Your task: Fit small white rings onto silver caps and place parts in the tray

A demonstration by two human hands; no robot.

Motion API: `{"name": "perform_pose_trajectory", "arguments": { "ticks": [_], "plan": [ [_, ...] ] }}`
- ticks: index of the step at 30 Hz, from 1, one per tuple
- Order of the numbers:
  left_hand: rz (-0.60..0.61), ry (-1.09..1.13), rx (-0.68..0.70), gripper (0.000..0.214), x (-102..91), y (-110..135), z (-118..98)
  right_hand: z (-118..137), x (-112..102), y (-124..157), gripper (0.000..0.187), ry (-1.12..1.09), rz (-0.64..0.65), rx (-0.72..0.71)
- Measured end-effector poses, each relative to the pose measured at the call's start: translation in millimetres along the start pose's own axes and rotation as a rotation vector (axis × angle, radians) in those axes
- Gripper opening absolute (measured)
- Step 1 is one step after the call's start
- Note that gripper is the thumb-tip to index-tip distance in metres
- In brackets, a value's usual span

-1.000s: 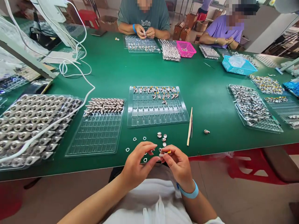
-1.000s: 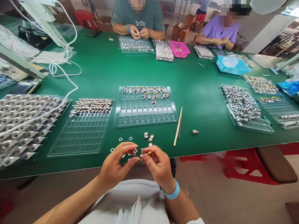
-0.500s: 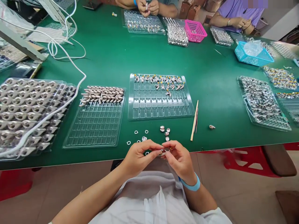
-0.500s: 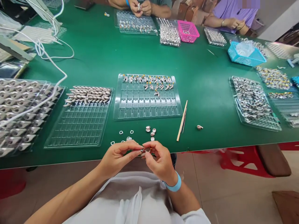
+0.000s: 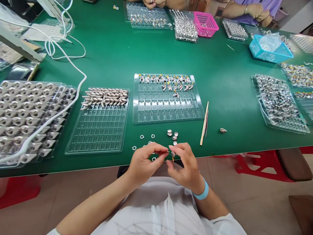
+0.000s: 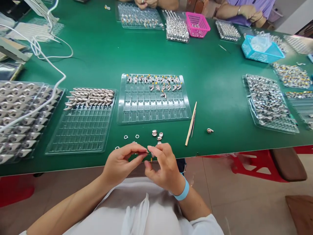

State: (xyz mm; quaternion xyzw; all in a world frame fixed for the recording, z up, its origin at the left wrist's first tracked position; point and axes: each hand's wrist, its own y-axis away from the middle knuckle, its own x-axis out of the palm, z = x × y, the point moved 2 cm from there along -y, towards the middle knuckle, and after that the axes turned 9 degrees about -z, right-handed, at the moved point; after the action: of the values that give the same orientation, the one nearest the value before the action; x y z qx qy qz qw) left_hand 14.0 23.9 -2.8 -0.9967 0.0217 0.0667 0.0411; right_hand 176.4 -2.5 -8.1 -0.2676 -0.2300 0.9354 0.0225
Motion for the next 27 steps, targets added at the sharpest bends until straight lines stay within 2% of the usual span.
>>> {"name": "perform_pose_trajectory", "arguments": {
  "ticks": [3, 5, 9, 14, 18, 21, 24, 27],
  "plan": [
    [0.030, -0.105, 0.349, 0.023, -1.5, 2.1, -9.6, 2.8, -5.1, -4.3, 0.050, -0.074, 0.005, 0.086],
    [0.059, -0.130, 0.482, 0.029, -1.5, 3.7, -14.7, 5.3, -7.3, -7.5, 0.044, -0.148, 0.038, 0.105],
    [0.060, -0.173, 0.607, 0.033, -0.3, 6.7, -20.3, 7.8, -7.0, -11.2, 0.025, -0.215, 0.077, 0.099],
    [-0.036, -0.232, 0.672, 0.035, 2.1, 10.7, -19.8, 6.2, -2.6, -9.5, 0.013, -0.229, 0.005, 0.115],
    [-0.114, -0.209, 0.628, 0.039, 4.6, 13.8, -18.4, 6.0, 2.5, -5.5, 0.014, -0.245, -0.063, 0.148],
    [-0.074, -0.140, 0.525, 0.035, 4.8, 15.0, -17.0, 5.1, 4.3, -3.3, 0.013, -0.259, -0.084, 0.178],
    [0.027, -0.015, 0.297, 0.024, 2.0, 11.5, -12.6, 3.7, 2.0, -2.7, 0.013, -0.270, -0.058, 0.173],
    [0.153, 0.104, 0.061, 0.013, -1.6, 3.0, -6.4, 3.7, -3.3, -3.3, 0.014, -0.312, 0.033, 0.127]
  ]
}}
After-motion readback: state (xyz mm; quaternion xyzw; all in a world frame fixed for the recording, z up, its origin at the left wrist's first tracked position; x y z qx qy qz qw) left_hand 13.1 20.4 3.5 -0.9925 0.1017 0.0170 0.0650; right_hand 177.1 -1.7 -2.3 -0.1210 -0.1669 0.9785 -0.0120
